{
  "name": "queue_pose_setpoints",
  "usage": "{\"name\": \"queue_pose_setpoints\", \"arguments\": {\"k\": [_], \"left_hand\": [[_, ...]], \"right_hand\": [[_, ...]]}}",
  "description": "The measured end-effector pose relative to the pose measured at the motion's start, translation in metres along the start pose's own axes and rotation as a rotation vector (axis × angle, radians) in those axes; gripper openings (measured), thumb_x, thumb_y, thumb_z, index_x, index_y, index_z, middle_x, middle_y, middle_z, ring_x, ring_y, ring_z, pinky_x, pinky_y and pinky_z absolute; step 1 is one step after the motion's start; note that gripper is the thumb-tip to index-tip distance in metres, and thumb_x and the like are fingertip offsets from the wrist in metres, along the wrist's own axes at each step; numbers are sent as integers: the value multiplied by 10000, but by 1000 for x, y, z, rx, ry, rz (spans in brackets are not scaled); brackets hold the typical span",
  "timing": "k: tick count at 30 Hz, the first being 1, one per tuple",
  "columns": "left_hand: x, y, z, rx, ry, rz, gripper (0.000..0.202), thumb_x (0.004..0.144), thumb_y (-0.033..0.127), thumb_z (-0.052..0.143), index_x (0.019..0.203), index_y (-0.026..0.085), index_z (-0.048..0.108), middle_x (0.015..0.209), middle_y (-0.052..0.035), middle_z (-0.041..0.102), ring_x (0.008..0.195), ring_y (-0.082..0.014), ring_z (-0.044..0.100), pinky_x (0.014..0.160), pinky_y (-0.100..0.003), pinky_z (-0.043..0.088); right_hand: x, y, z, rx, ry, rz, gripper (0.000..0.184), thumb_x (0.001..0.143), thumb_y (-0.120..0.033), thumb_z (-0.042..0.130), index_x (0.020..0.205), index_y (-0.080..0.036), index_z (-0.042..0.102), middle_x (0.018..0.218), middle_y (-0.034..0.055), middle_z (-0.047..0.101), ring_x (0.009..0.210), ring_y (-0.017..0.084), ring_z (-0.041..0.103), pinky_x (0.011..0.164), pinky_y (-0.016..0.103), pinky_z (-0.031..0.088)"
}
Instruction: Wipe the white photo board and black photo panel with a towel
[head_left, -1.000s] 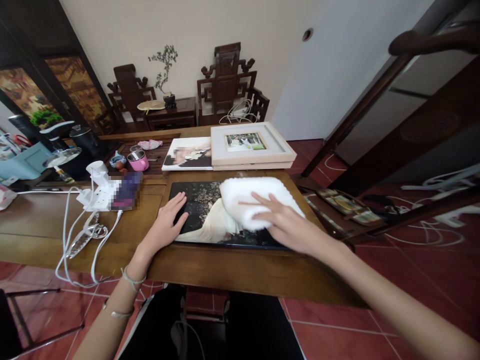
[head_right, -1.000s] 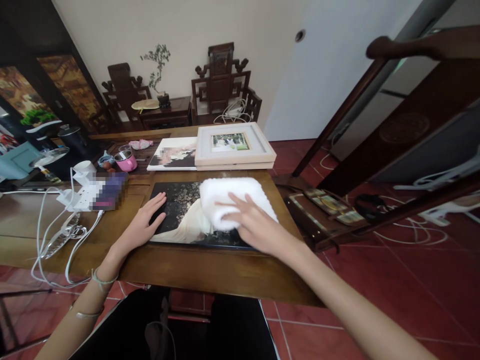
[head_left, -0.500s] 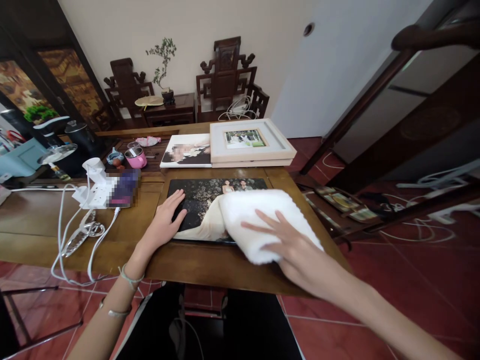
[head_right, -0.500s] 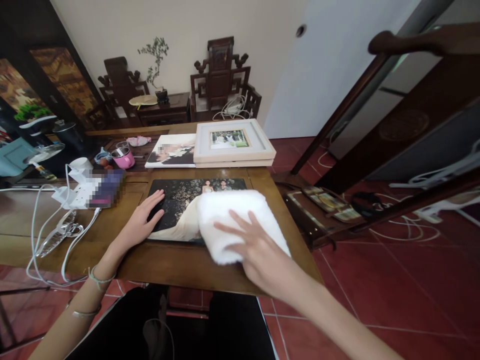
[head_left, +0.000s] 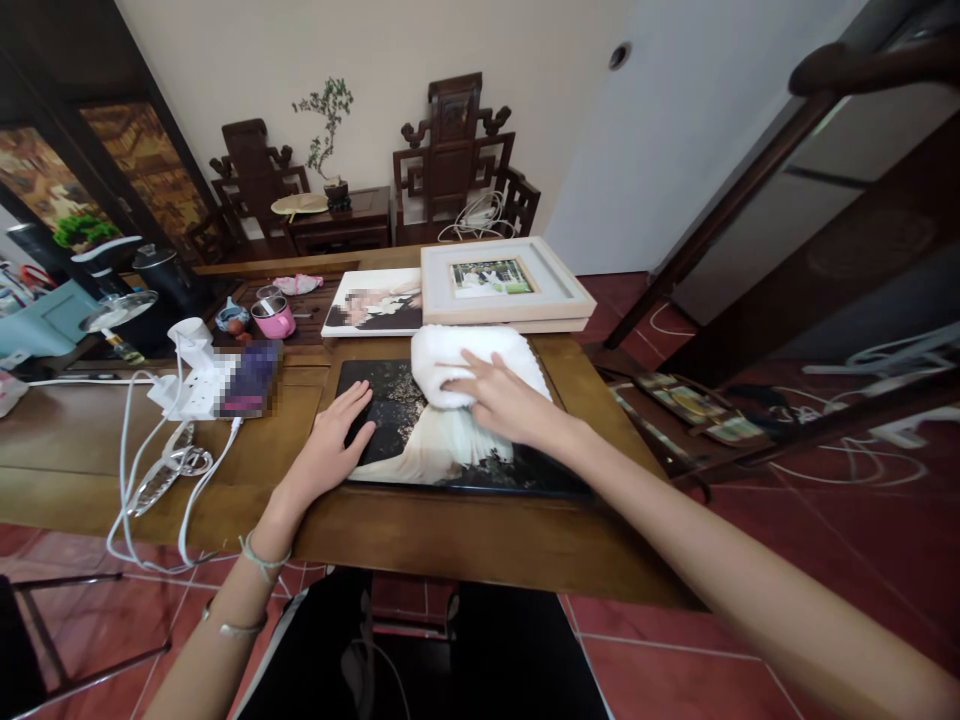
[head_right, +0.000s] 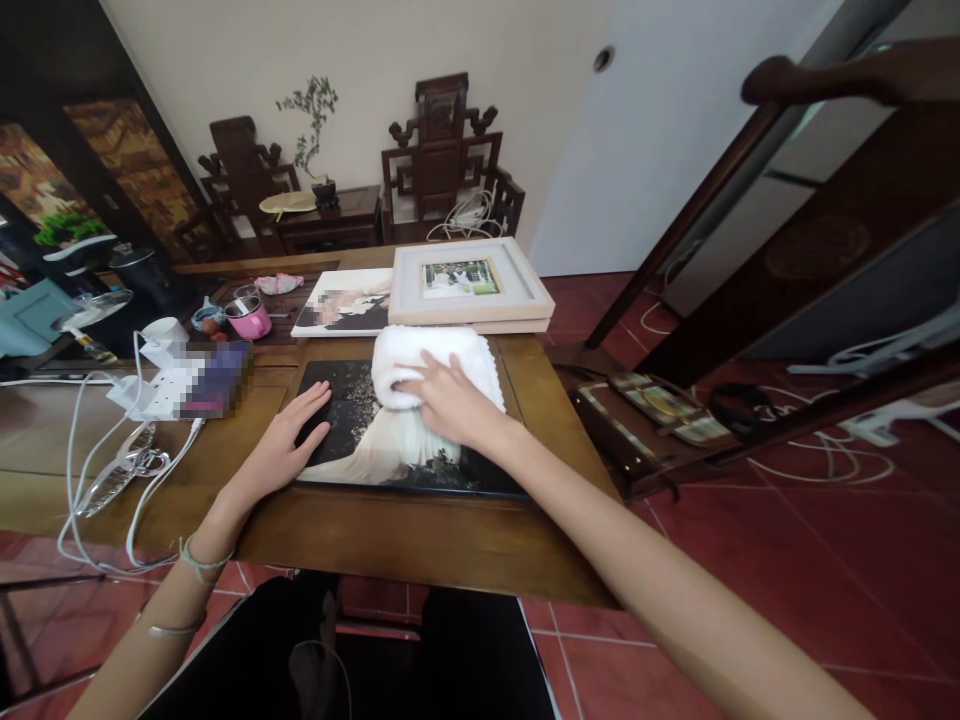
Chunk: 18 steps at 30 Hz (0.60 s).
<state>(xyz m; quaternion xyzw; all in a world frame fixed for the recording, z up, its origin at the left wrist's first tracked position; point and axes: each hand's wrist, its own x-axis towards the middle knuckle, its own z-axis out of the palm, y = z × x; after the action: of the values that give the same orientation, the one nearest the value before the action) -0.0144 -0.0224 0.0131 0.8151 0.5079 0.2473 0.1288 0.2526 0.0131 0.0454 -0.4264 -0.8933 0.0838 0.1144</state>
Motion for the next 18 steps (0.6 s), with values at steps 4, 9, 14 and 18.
{"name": "queue_pose_setpoints", "arguments": {"k": [4, 9, 14, 18], "left_hand": [[0, 0, 1, -7, 6, -6, 461, 943, 339, 405, 1380, 197, 444, 1485, -106, 411, 1402, -225, 329, 1145, -470, 276], [0, 0, 1, -11, -12, -22, 465, 948, 339, 387, 1392, 206, 423, 1497, -94, 394, 1408, -225, 316, 1145, -478, 267], [1, -1, 2, -9, -19, -22, 464, 951, 327, 372, 1390, 188, 425, 1500, -102, 387, 1413, -220, 306, 1143, -467, 270], [1, -1, 2, -2, -21, -17, 465, 947, 327, 382, 1393, 200, 422, 1501, -99, 387, 1412, -229, 305, 1138, -479, 272]], "right_hand": [[8, -2, 1, -42, 4, 6, 612, 684, 67, 372, 1198, -141, 630, 1402, 132, 501, 1366, 393, 302, 1035, 695, 273], [-65, -44, 14, -24, 24, -84, 646, 595, 87, 383, 1083, -203, 692, 1457, 66, 444, 1402, 389, 200, 1063, 713, 206], [-125, -80, 27, 19, 45, -185, 474, 564, 46, 438, 834, -201, 739, 1468, 68, 417, 1383, 452, 179, 1041, 758, 163], [-110, -77, 21, 19, 16, -149, 549, 579, 68, 413, 918, -213, 741, 1462, 49, 431, 1381, 436, 209, 1045, 741, 203]]}}
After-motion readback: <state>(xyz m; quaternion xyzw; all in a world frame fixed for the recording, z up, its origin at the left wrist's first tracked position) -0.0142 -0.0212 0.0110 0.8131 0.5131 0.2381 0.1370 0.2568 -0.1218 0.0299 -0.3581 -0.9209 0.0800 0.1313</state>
